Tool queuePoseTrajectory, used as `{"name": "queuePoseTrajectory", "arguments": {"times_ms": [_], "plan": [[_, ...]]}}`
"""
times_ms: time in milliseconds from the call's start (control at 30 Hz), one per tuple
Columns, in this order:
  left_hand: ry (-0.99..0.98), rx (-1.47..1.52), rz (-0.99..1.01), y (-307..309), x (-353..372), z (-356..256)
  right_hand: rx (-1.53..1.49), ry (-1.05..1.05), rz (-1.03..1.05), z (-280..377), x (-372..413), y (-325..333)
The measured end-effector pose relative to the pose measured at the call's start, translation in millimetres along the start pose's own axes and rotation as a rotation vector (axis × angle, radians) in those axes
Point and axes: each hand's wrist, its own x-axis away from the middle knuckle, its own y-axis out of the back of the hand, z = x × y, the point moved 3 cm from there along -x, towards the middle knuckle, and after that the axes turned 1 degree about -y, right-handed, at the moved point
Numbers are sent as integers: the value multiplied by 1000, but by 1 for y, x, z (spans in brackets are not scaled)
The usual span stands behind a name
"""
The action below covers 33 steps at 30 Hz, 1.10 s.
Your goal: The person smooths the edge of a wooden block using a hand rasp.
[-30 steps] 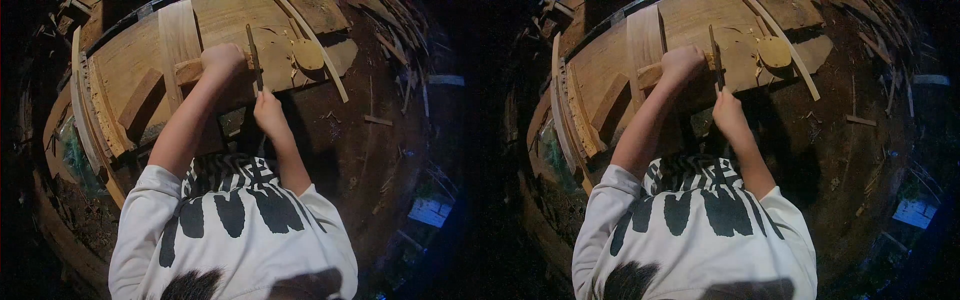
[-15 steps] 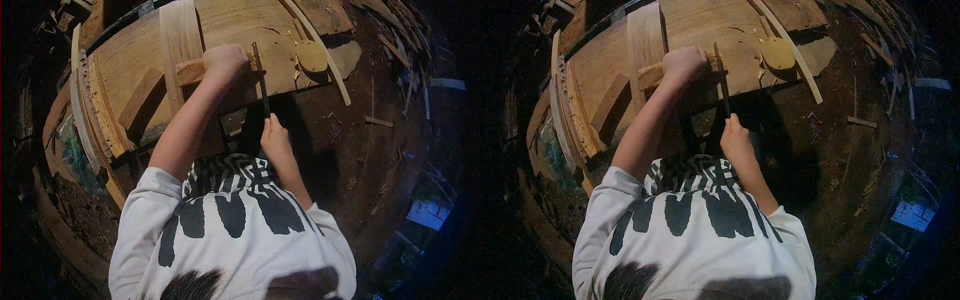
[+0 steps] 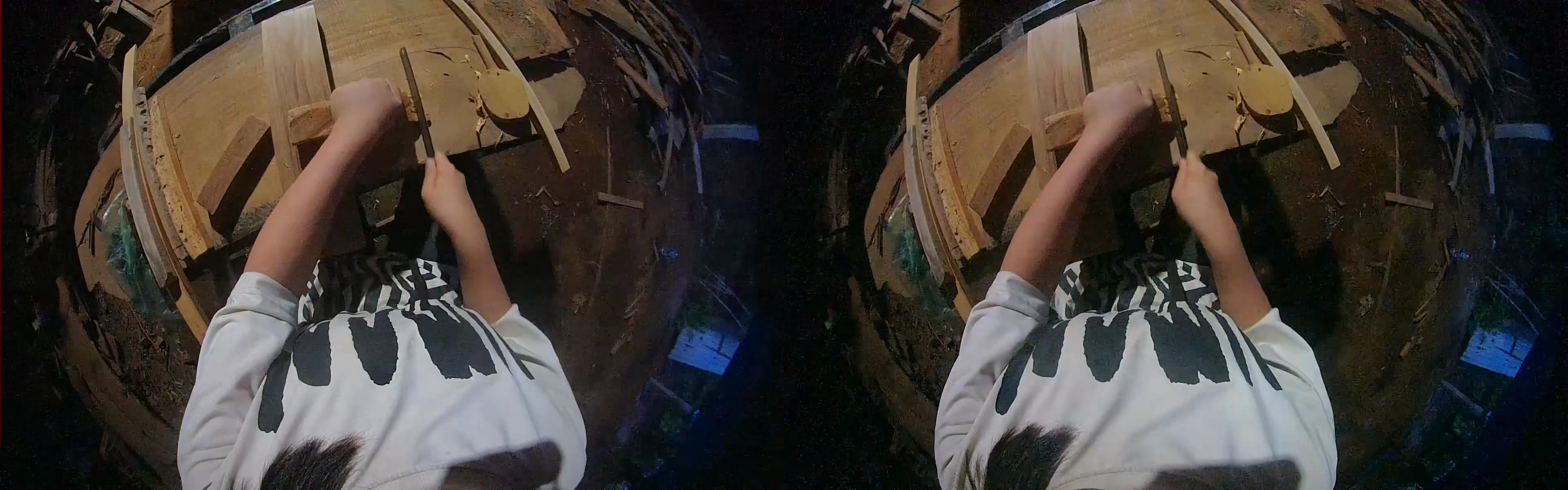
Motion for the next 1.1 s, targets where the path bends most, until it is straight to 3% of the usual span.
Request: {"name": "queuePoseTrajectory", "arguments": {"times_ms": [167,267,567,667,800,967,1100], "plan": [[-33,-10,-24,-8,-4,2,-48,-237,111,-8,61,11],[-56,-21,-8,-7,-3,2,-83,-269,114,-4,70,13],[-28,-11,-1,-1,1,-1,-64,-44,-12,14,-6,-4],[-23,-32,-18,-17,-10,6,-21,-52,39,17,-15,2],[-32,-20,-16,-7,-3,2,-143,-36,86,-4,14,4],[-67,-60,-38,-10,-4,3,-122,-253,176,-29,71,12],[-110,-81,-34,-4,2,-2,-167,-188,147,-21,50,12]]}}
